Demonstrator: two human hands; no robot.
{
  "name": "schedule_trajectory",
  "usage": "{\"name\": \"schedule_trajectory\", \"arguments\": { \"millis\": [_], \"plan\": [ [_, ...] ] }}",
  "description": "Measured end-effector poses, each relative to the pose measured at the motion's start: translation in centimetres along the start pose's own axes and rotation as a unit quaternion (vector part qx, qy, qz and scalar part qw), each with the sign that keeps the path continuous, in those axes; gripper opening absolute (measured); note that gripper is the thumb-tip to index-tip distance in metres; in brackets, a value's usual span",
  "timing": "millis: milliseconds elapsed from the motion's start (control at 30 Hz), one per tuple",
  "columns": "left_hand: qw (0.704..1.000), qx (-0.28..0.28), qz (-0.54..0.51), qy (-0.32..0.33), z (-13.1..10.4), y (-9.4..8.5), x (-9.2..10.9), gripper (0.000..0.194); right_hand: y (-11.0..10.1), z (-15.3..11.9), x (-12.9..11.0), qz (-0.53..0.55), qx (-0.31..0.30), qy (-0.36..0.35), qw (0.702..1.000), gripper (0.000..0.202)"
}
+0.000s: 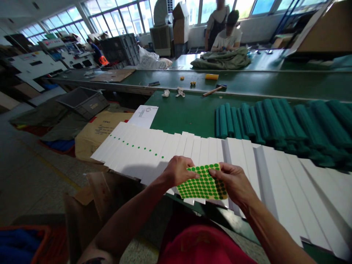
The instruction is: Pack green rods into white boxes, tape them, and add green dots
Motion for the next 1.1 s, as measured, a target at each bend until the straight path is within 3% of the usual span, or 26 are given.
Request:
{"name": "schedule_trajectory", "arguments": {
  "millis": [167,267,333,400,533,767,900,1100],
  "plan": [
    [0.999,0.006,0.049,-0.001,0.1,-0.2,0.5,0.019,1.3,-0.1,0.1,0.013,-0.05,0.026,0.998,0.032],
    [0.996,0.02,0.085,0.036,0.3,-0.3,0.9,0.017,1.2,0.0,0.3,0.014,-0.038,0.033,0.999,0.026],
    [0.995,0.033,0.08,0.053,0.0,-0.5,0.4,0.029,0.8,0.1,0.3,0.022,-0.026,0.029,0.999,0.025],
    [0.997,0.044,0.041,0.04,-0.5,-0.9,-0.9,0.045,0.3,0.2,0.3,0.036,-0.02,0.026,0.999,0.026],
    [0.99,0.061,-0.122,-0.017,-1.7,-0.8,-3.7,0.03,-0.8,0.3,0.2,0.068,0.004,0.028,0.997,0.028],
    [0.914,0.116,-0.383,-0.072,-1.9,0.7,-4.7,0.038,-0.8,-0.1,0.0,0.113,0.002,0.034,0.993,0.025],
    [0.903,0.116,-0.41,-0.055,-1.7,1.1,-4.8,0.036,-1.1,-0.2,0.1,0.107,0.012,0.027,0.994,0.026],
    [0.929,0.116,-0.351,-0.018,-1.7,0.7,-4.8,0.035,-1.7,-0.4,0.1,0.088,0.032,0.007,0.996,0.024]
  ]
}}
Point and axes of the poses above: each hand's wrist, its own z-axis towards the middle knuckle, its own y-axis out of the palm, x = y × z, the point moved 8 cm from there along z, towards the middle knuckle, and after that the axes turned 13 degrees about y, right-handed, at the moved point
